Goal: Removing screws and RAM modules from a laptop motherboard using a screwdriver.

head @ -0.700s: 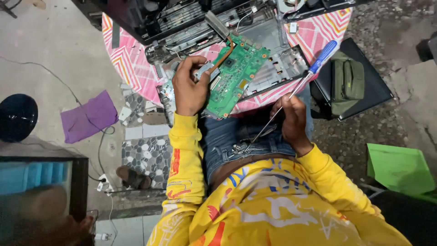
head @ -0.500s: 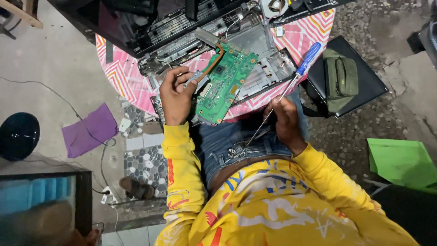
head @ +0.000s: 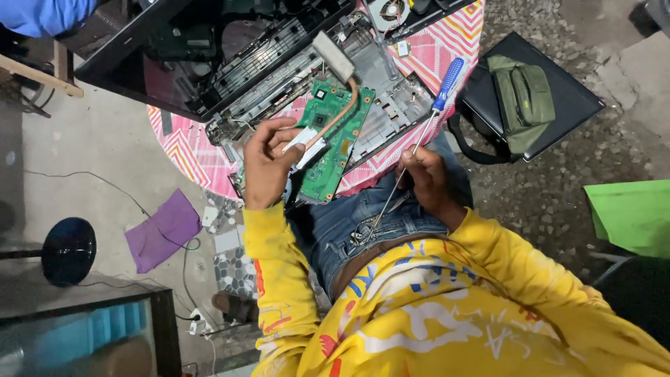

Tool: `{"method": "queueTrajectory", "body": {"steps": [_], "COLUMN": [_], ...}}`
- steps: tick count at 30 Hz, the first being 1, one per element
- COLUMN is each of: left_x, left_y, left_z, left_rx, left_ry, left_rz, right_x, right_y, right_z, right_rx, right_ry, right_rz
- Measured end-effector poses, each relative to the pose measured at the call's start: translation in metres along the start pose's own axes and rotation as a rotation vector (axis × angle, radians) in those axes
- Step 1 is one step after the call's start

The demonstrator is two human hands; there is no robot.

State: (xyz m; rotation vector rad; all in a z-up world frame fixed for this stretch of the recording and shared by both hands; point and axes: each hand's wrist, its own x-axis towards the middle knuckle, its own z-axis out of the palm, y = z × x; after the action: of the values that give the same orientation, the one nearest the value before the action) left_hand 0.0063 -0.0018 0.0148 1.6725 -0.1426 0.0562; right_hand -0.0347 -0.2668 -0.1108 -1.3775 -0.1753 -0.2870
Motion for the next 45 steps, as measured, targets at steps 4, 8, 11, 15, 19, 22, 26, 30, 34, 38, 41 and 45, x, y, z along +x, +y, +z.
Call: {"method": "queueTrajectory", "body": {"steps": [4,8,11,15,19,22,26,30,34,38,41,45], "left_x": [0.069,0.156,0.187,0.185,0.186,0.171,0.144,0.118,0.076,0.012,-0.065,-0.136], "left_y": [0.000,-0.037,-0.065,-0.073,-0.071,-0.056,-0.038,-0.026,0.003,0.024,0.039,0.007], "left_z": [0.054,0.110,0.129,0.115,0.092,0.079,0.065,0.053,0.039,0.023,-0.012,-0.071], "left_rx": [0.022,0.207,0.345,0.416,0.171,0.215,-0.540,-0.712,-0.673,-0.394,-0.221,0.073], "left_ry": [-0.107,-0.013,0.168,0.117,0.076,0.129,-0.194,-0.418,-0.392,-0.244,-0.026,0.417], "left_rz": [0.144,0.395,0.415,0.436,0.393,0.367,0.137,0.161,0.194,0.337,0.453,0.557], "right_x": [-0.003,-0.003,-0.005,-0.005,-0.004,-0.006,-0.007,-0.007,-0.007,-0.009,-0.010,-0.012], "right_y": [-0.012,-0.023,-0.022,-0.015,-0.025,-0.031,-0.033,-0.030,-0.032,-0.001,0.021,0.012], "right_z": [0.000,-0.001,-0.003,-0.006,-0.003,-0.001,-0.001,-0.002,-0.001,-0.017,-0.020,-0.016], "right_rx": [0.009,-0.020,0.011,0.033,-0.023,-0.031,-0.095,-0.093,-0.114,-0.049,0.010,0.090], "right_ry": [-0.001,-0.114,-0.128,-0.136,-0.121,-0.137,-0.146,-0.141,-0.156,-0.143,-0.142,-0.081], "right_rz": [-0.005,0.047,0.061,0.103,0.088,0.113,0.071,0.089,0.061,0.081,0.109,0.144]}}
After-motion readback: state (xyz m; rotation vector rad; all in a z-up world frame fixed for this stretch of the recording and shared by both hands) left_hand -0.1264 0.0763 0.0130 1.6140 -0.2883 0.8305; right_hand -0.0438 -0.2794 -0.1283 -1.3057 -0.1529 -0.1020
